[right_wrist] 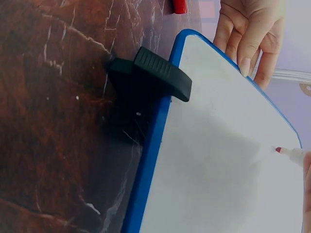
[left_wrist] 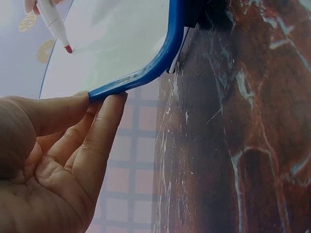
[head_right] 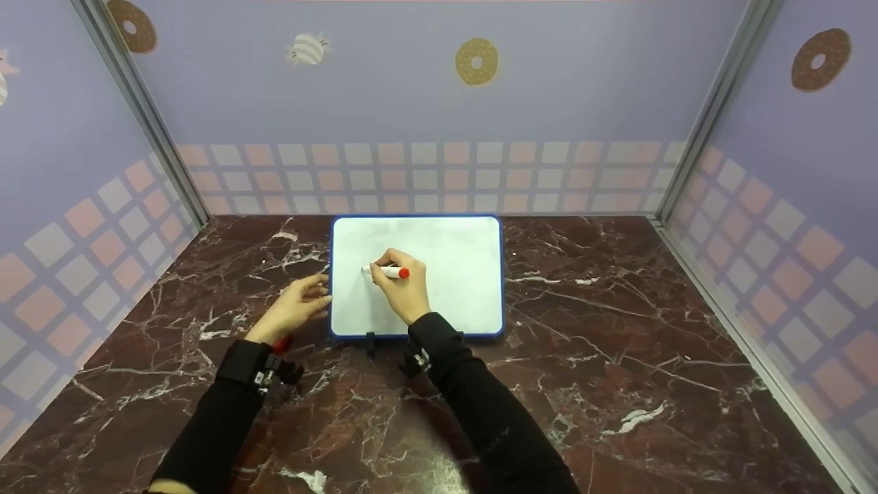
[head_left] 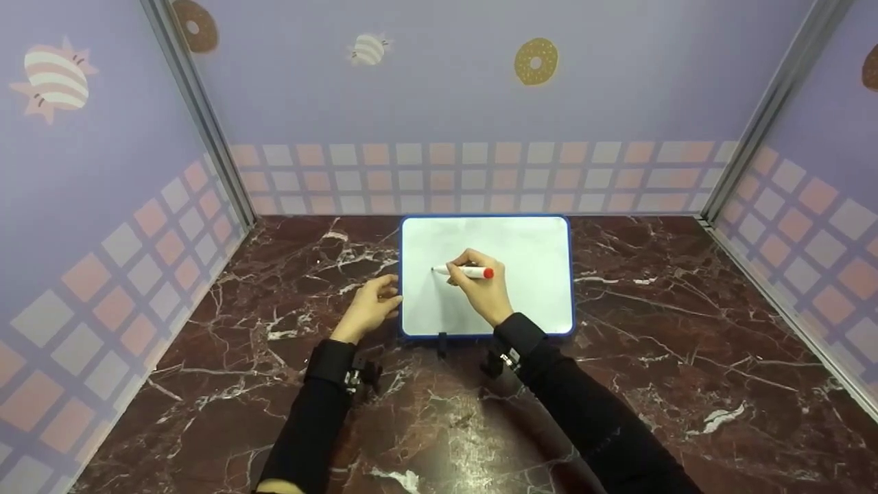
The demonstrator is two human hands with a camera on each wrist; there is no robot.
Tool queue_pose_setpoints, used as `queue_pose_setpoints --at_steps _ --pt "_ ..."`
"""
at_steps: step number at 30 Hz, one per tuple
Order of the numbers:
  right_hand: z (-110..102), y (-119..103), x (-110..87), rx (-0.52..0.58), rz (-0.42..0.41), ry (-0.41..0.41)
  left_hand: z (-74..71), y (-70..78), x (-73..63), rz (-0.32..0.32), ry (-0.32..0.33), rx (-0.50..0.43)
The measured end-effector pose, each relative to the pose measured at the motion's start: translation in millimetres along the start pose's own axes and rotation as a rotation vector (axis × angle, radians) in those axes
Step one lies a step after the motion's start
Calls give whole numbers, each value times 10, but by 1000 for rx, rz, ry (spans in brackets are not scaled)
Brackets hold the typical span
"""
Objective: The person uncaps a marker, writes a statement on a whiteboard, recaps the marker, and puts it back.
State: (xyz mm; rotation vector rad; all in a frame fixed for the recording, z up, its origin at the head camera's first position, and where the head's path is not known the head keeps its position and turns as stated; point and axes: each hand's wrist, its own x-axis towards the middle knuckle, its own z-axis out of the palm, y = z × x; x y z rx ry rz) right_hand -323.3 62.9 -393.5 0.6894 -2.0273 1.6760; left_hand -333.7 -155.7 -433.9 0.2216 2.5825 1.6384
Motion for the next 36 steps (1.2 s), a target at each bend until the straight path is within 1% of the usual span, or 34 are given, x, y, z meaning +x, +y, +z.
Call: queue_pose_setpoints --at_steps 6,15,18,24,30,36 --pt "-8 8 -73 6 -18 -32 -7 8 8 -12 -6 -3" --pt "-13 -19 -142 -5 15 -65 -11 38 14 -21 -10 3" --pt "-4 -21 -148 -9 0 -52 -4 29 16 -14 2 -2" --pt "20 17 -135 -31 -24 17 5 7 15 -3 12 2" --pt "23 52 -126 -33 -10 6 5 3 4 -1 4 15" --pt "-17 46 -136 -37 -27 4 10 3 21 -8 9 20"
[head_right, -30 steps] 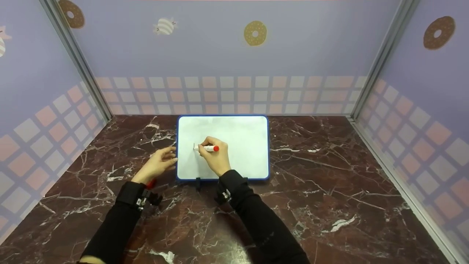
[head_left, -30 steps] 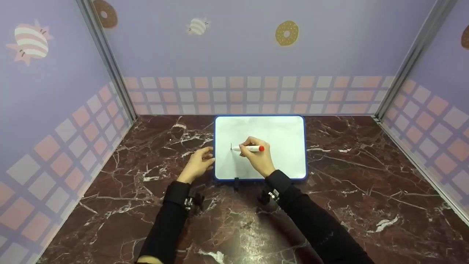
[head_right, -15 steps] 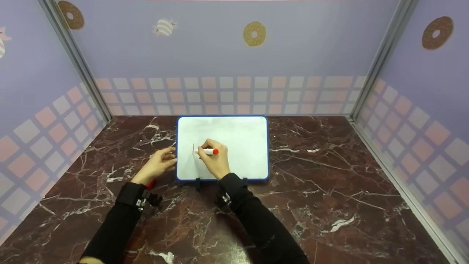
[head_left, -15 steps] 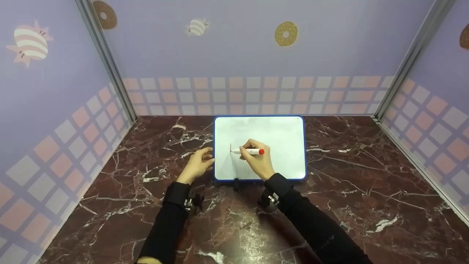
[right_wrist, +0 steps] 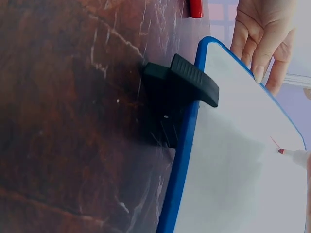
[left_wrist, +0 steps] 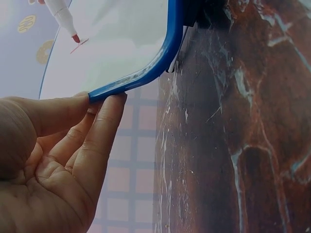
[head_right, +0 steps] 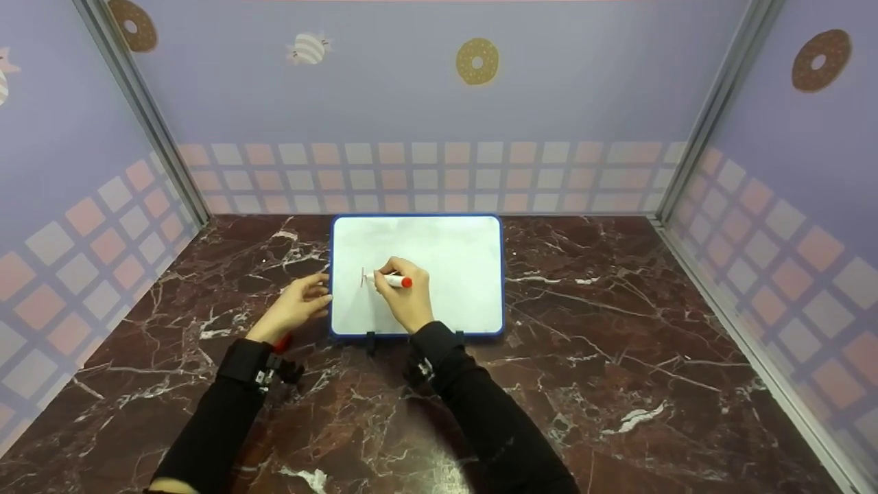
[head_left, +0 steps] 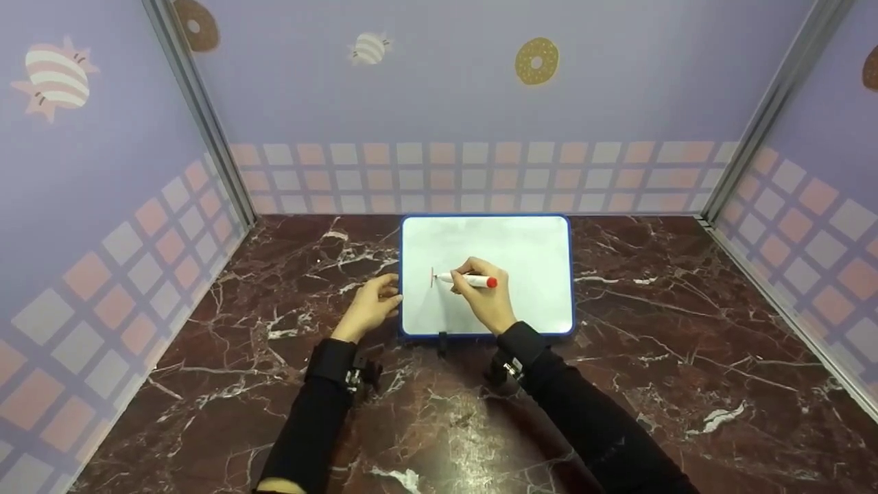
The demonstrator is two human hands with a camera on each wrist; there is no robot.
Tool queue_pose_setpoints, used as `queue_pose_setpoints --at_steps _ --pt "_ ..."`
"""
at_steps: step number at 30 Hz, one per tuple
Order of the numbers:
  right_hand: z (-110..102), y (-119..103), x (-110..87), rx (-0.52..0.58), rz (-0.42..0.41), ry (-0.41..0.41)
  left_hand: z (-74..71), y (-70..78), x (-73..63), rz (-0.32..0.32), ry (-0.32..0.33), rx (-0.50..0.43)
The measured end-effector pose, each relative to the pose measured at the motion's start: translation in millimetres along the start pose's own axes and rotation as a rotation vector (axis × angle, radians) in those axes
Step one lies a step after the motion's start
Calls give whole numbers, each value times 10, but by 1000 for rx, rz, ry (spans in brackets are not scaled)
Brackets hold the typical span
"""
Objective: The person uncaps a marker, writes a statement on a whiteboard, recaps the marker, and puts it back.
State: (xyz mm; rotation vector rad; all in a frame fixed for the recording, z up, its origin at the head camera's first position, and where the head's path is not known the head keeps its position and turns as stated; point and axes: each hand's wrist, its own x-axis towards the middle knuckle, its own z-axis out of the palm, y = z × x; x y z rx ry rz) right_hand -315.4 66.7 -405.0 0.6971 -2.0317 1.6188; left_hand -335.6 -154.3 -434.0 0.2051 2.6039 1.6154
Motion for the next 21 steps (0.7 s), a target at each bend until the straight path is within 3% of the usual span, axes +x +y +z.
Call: queue_pose_setpoints --at_steps 8,16,21 --pt "-17 331 30 -7 6 27 -15 -1 4 -13 0 -6" --pt "-24 41 11 -4 -9 101 -2 -13 11 -14 8 -20" --pt "-14 42 34 -16 -17 112 -8 -2 4 -13 6 -21"
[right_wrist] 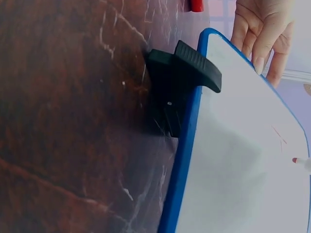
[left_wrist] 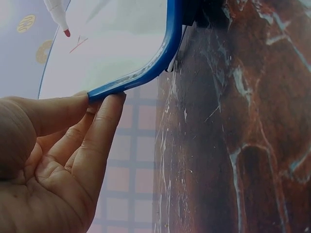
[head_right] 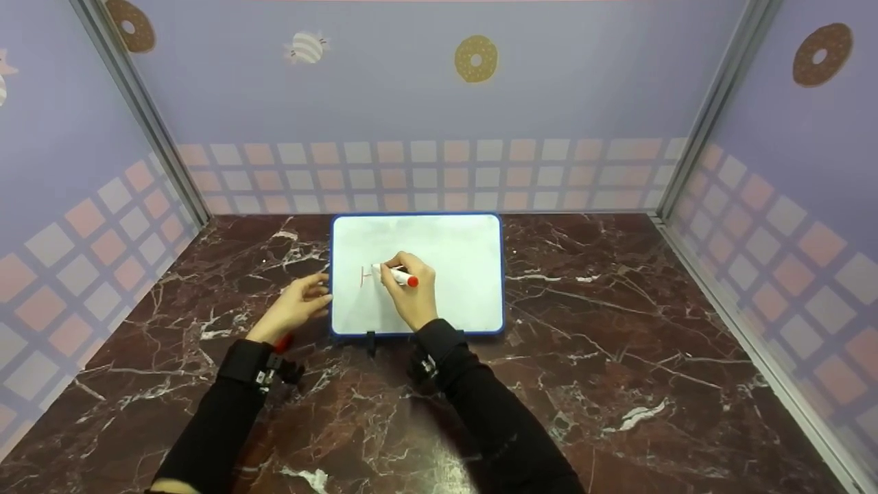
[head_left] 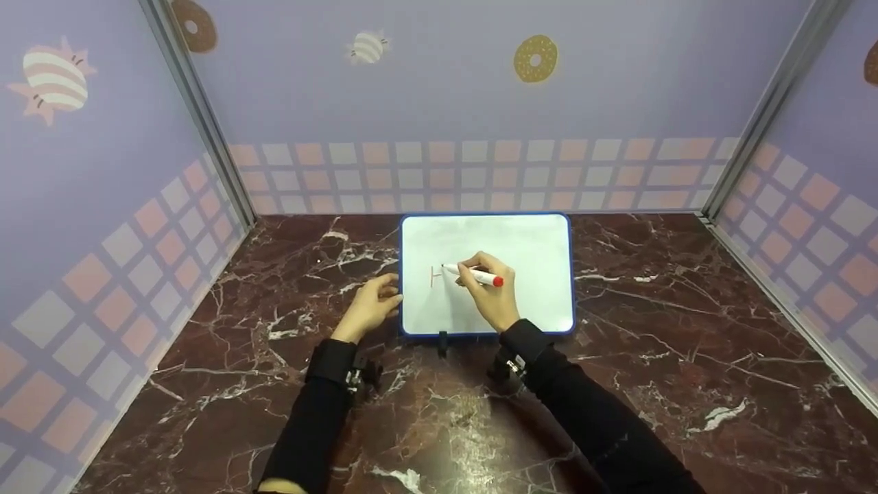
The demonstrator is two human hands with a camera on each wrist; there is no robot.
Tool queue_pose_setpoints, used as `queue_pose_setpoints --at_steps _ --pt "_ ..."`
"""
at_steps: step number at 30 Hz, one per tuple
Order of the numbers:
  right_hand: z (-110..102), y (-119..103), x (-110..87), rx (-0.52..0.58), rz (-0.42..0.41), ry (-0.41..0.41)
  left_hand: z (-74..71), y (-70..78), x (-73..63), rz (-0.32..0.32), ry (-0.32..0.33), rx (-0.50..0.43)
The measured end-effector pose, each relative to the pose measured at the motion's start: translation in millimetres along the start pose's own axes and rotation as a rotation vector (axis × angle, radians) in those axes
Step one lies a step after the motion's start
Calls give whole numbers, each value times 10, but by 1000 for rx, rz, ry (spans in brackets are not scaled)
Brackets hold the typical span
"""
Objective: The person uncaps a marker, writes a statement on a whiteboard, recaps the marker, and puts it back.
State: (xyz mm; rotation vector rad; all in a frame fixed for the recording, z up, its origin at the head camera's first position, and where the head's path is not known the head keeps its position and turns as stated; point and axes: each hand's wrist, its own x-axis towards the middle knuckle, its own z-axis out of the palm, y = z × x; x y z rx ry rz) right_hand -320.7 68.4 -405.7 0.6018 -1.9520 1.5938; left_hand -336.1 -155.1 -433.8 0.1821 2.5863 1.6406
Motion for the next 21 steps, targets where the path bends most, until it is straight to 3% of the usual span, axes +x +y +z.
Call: queue_pose_setpoints --at_steps 9,21 --pt "1 -3 -20 -22 -5 -13 6 11 3 -5 1 1" --pt "-84 9 -175 -21 21 -97 13 -18 14 -13 0 19"
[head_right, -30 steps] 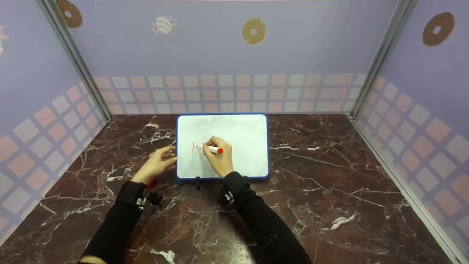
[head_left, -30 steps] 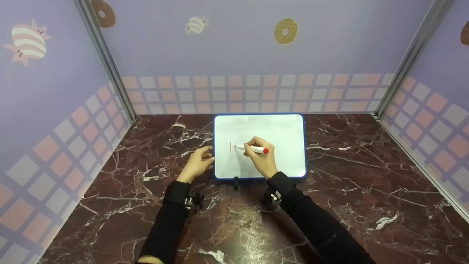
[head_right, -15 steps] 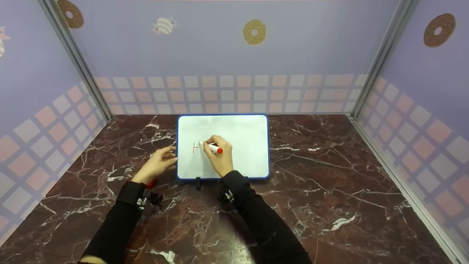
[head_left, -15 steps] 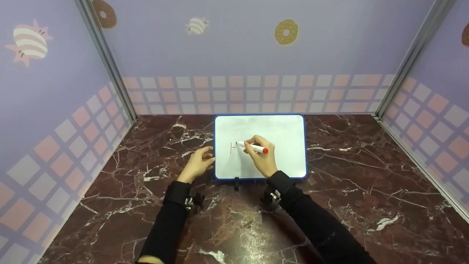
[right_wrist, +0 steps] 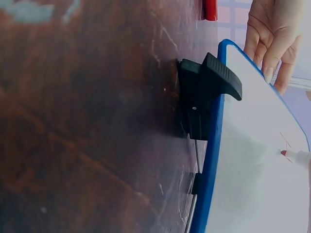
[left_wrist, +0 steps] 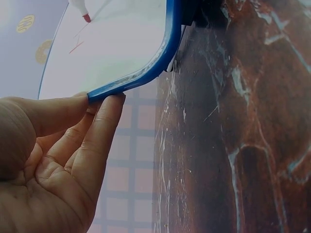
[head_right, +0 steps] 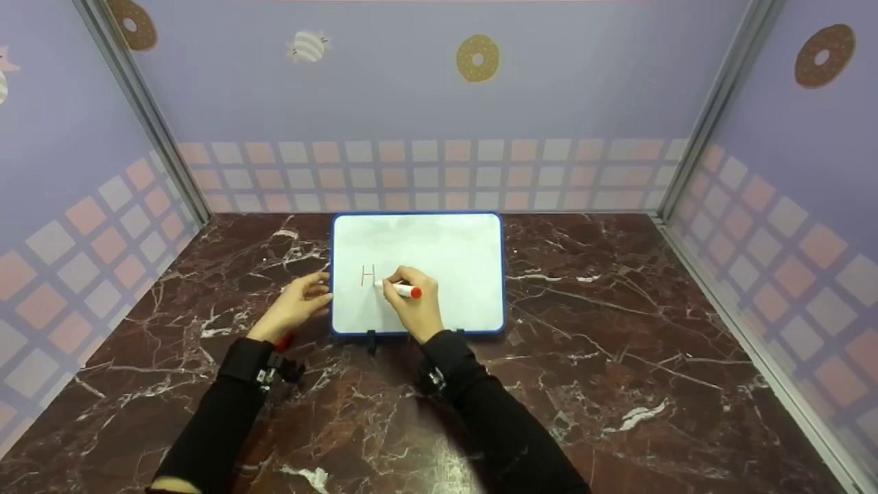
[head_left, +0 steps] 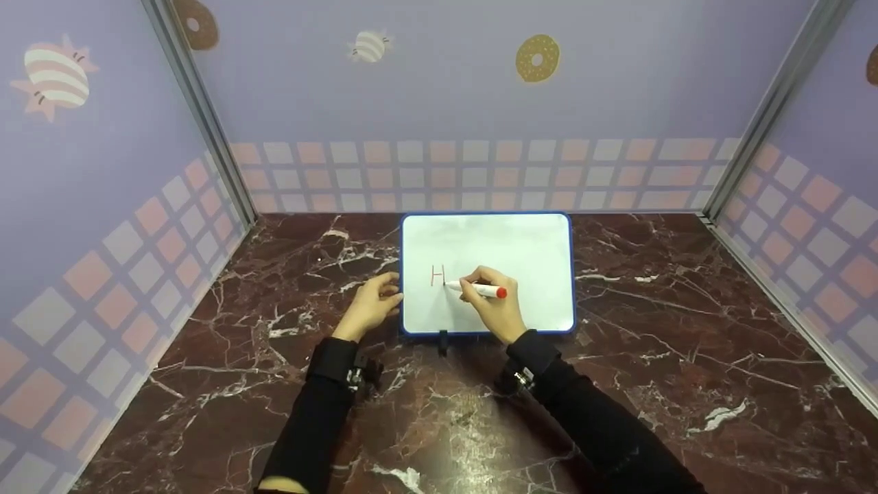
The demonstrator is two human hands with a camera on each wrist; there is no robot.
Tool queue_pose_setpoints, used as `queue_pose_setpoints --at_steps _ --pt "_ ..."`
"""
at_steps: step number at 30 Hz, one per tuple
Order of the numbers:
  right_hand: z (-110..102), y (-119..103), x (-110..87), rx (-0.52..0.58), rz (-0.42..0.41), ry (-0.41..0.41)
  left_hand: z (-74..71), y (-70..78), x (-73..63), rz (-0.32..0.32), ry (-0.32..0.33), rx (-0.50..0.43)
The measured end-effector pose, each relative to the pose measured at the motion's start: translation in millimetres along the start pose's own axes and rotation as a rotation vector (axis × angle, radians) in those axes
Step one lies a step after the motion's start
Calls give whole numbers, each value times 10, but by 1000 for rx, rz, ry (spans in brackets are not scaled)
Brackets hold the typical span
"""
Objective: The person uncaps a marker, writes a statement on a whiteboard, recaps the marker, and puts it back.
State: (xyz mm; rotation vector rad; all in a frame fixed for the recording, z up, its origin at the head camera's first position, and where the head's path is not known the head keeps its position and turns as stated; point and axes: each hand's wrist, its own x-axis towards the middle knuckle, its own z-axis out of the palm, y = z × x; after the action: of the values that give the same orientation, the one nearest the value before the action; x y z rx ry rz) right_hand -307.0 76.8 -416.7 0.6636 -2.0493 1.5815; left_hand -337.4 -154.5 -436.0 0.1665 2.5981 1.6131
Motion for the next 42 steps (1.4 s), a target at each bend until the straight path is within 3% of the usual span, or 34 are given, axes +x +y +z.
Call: queue_pose_setpoints --at_steps 11,18,25,42 --pt "-7 19 18 29 -24 101 -5 8 -4 7 4 -7" --pt "-14 21 18 25 5 91 -3 6 -14 10 -8 -13" --pt "-27 25 19 -1 -35 81 -9 22 -32 28 -3 -14" --pt "-4 58 51 28 -16 148 -12 32 -41 21 5 -28"
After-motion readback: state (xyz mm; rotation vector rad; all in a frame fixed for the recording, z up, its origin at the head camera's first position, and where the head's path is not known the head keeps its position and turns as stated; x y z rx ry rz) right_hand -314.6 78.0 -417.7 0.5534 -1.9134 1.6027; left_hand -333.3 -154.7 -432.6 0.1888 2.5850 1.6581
